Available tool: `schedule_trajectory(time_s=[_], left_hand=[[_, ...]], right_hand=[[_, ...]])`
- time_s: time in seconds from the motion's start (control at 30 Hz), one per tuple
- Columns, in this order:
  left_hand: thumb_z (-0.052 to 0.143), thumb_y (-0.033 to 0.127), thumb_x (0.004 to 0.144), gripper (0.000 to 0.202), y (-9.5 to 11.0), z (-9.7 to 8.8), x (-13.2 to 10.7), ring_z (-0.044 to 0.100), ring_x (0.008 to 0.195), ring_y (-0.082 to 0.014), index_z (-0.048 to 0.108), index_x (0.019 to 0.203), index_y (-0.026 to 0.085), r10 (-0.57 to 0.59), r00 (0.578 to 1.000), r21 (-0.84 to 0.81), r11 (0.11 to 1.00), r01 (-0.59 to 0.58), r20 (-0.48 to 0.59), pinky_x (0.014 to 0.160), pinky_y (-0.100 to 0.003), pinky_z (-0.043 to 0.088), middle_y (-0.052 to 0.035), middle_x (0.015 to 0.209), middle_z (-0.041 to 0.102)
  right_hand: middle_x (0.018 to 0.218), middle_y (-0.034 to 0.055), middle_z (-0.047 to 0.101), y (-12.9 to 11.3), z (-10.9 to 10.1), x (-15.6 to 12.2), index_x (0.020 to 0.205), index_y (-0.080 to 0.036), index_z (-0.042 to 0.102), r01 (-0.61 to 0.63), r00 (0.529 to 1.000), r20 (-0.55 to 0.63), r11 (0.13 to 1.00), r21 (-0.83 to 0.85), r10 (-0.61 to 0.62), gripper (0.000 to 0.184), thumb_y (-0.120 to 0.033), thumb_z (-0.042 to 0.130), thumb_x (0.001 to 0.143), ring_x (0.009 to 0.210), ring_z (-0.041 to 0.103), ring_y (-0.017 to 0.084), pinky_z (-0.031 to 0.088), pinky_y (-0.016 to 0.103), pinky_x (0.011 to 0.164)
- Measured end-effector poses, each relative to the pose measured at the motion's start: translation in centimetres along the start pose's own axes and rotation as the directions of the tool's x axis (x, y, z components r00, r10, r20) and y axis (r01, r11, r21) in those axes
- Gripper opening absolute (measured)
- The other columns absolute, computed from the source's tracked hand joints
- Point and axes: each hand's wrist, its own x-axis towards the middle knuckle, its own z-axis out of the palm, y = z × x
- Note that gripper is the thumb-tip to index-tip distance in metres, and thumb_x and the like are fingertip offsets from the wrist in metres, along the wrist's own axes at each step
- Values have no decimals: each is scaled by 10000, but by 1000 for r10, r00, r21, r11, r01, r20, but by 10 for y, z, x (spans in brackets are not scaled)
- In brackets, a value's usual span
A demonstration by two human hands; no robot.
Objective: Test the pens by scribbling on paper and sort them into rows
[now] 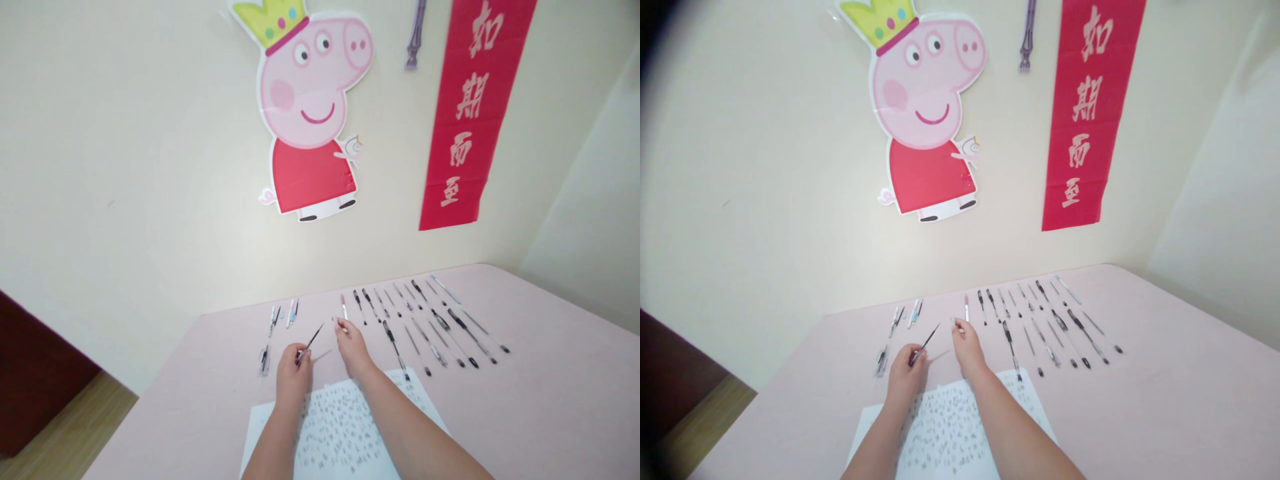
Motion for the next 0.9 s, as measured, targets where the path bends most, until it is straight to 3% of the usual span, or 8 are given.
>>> schedule_trajectory(time_s=[0.07, 0.17, 0.57, 0.9], left_hand=[[517, 344, 755, 176, 1, 0, 0, 566, 709, -205, 602, 781, 191, 1, 1000, 5, 1000, -1, 15, 672, -322, 421, -41, 742, 620], [515, 336, 750, 169, 2, -1, -1, 571, 717, -208, 598, 777, 192, 2, 1000, 6, 1000, -2, 28, 681, -324, 424, -42, 740, 623], [524, 320, 731, 146, 3, -2, -1, 582, 707, -208, 597, 769, 199, 7, 999, 5, 1000, -7, 37, 676, -327, 432, -34, 726, 629], [512, 312, 755, 149, 4, -1, -1, 585, 716, -205, 594, 777, 190, 27, 998, 19, 999, -28, 49, 679, -322, 430, -38, 734, 629]], right_hand=[[512, -76, 462, -6, 1, 1, 839, -209, 595, -169, 985, 62, 965, 201, 160, 233, -344, 652, 658, 415, 392, 80, 243, 180, 376], [512, -95, 441, -16, 0, 0, 794, -209, 547, -228, 972, 115, 931, 285, 203, 302, -370, 705, 593, 382, 350, 51, 161, 158, 343], [667, -52, 569, -31, -3, -3, 756, -202, 543, -235, 970, 163, 873, 427, 182, 339, -303, 783, 538, 445, 439, 44, 269, 146, 351], [686, -55, 582, -29, 1, -4, 757, -182, 561, -247, 967, 177, 861, 445, 186, 368, -293, 811, 511, 457, 428, 25, 235, 122, 355]])
